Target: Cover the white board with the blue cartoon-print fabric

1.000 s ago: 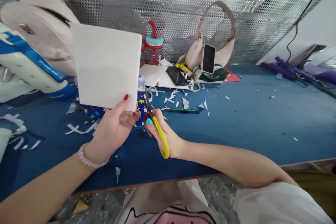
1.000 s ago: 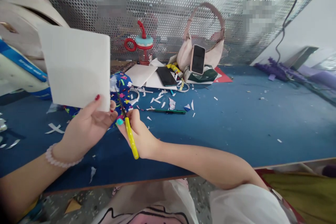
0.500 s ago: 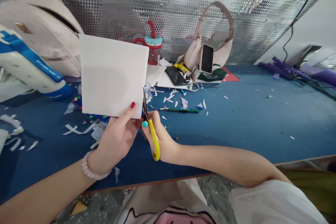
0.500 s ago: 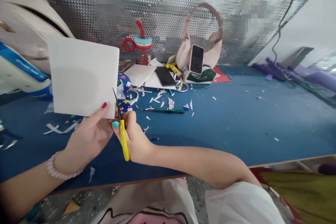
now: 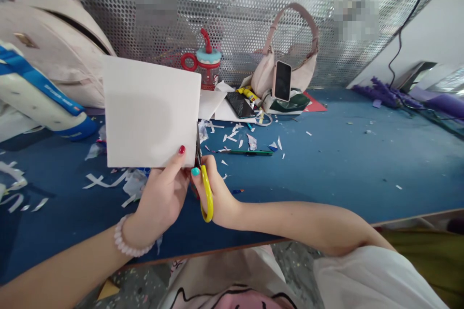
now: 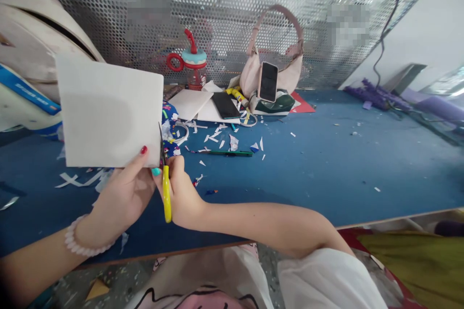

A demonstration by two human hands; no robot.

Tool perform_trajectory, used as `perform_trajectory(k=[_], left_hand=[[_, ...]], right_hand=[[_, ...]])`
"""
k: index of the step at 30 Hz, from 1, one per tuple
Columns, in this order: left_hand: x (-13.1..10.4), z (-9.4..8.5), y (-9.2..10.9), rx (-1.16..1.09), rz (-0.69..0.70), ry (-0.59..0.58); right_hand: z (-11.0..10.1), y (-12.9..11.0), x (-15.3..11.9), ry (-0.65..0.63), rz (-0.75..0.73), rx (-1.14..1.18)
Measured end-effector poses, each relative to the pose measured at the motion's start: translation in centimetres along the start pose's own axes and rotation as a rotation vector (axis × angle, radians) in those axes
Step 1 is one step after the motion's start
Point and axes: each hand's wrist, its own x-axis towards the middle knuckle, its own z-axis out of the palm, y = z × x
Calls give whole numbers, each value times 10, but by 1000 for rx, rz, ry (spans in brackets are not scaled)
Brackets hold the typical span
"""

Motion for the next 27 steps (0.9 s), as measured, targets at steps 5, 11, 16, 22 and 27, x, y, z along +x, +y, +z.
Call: perform_trajectory(k=[5,11,16,22,27], left_hand=[[-1,1,-1,-3,7,-7],[-2,3,3,-48,-9,22],[2,1,1,-6,40,-6],[6,3,3,78,78,-75],[4,5,7,47,85,-78]], right_hand=[[0,5,1,-2,17,22],[-2,12,2,7,-11,21],[-4,10,2,15,-8,34],[-5,9,1,-12,14,27],[-2,6,1,42,12,33]])
